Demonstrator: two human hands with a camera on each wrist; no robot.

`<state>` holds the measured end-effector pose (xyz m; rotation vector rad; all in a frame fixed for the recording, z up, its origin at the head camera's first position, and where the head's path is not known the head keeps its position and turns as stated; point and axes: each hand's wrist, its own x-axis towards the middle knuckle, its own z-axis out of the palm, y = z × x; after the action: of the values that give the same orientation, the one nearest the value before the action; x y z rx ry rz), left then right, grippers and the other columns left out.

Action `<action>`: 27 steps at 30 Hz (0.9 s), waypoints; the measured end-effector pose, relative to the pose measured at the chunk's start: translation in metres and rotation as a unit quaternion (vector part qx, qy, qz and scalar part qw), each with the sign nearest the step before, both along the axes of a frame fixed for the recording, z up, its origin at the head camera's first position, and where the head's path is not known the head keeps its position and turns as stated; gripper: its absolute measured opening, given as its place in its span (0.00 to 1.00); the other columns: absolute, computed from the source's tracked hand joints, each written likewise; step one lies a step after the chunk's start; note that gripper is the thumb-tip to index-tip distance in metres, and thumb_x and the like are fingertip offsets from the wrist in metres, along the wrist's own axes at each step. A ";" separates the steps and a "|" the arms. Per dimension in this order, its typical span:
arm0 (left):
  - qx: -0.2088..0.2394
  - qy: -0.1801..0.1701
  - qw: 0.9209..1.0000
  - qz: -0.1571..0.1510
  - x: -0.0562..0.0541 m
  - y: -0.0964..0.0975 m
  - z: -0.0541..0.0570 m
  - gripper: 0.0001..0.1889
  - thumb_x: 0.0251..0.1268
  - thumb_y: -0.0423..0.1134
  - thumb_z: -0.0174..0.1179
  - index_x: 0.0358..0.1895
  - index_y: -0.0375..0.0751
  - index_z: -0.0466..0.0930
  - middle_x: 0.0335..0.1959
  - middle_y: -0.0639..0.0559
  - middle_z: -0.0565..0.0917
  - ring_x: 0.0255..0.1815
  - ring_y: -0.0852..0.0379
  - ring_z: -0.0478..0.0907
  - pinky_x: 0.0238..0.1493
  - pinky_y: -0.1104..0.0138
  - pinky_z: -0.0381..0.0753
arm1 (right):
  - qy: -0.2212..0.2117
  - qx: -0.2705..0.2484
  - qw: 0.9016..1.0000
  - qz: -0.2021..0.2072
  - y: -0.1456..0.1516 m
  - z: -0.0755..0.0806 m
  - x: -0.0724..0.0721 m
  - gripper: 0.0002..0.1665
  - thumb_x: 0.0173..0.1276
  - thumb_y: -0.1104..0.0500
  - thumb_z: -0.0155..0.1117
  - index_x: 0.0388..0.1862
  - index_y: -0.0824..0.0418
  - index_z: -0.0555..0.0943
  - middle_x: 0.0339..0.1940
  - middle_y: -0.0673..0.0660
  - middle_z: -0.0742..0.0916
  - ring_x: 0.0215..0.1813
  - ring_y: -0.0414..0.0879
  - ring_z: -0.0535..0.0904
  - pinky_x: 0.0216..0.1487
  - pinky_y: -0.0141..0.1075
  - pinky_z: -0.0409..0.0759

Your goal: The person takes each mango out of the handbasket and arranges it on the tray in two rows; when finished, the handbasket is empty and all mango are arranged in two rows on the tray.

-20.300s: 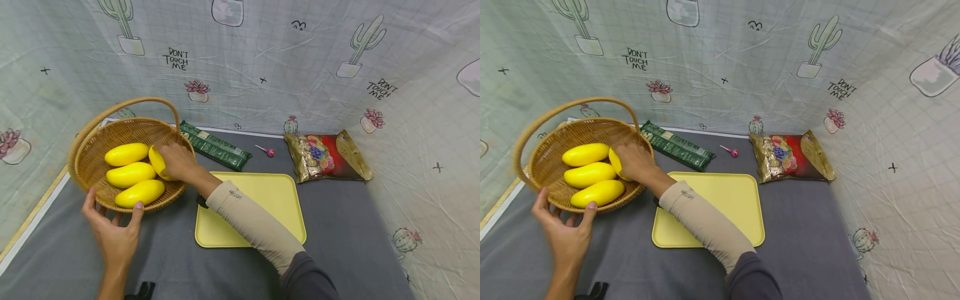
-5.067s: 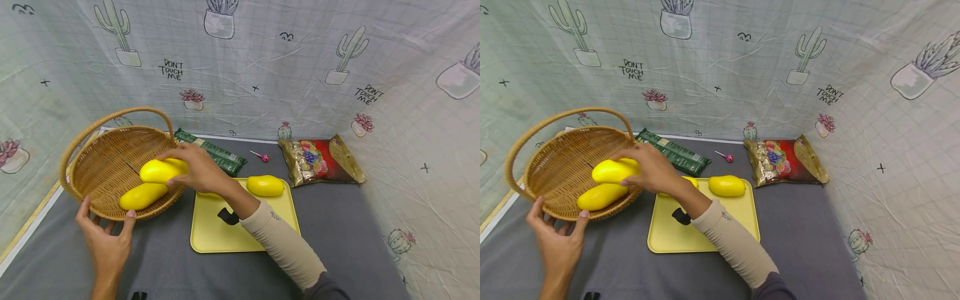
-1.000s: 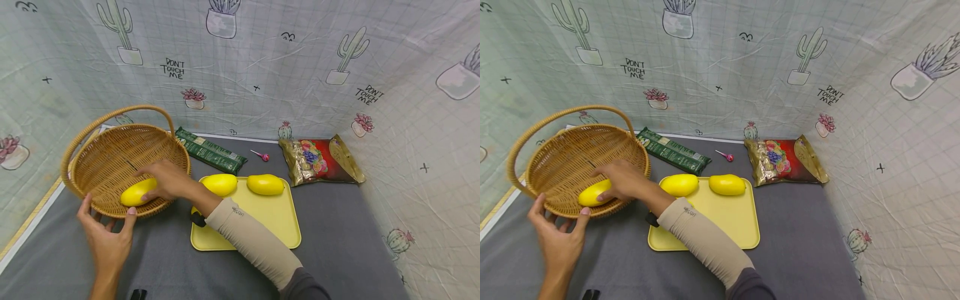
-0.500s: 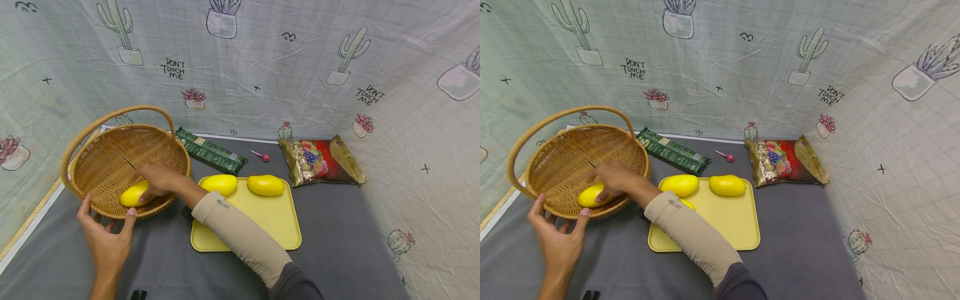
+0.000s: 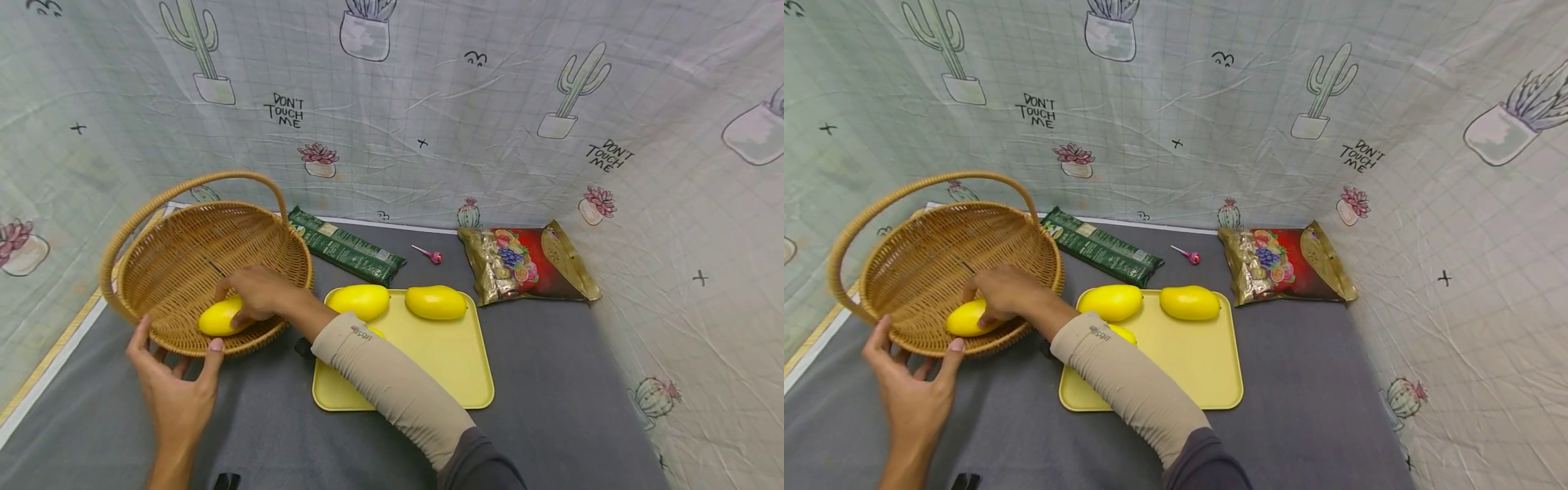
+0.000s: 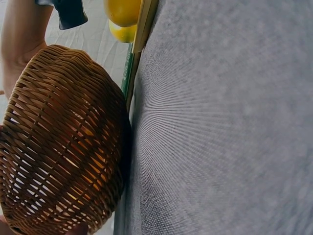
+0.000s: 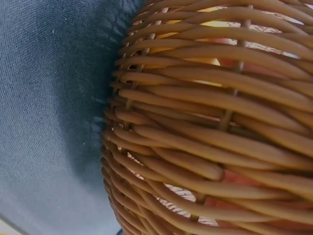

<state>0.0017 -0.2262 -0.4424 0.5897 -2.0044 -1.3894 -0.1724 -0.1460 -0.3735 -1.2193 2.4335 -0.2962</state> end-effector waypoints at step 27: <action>0.004 0.003 1.000 0.000 0.000 0.001 0.000 0.52 0.66 0.34 0.72 0.85 0.61 0.47 0.85 0.56 0.54 0.80 0.48 0.62 0.73 0.54 0.74 | 0.048 -0.131 0.989 -0.056 0.050 0.039 0.013 0.34 0.67 0.42 0.77 0.72 0.37 0.80 0.69 0.39 0.85 0.64 0.37 0.78 0.62 0.30 0.71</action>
<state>0.0017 -0.2255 -0.4423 0.5893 -1.9954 -1.3988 -0.1591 -0.0963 -0.3342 -1.2288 2.6136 -0.6197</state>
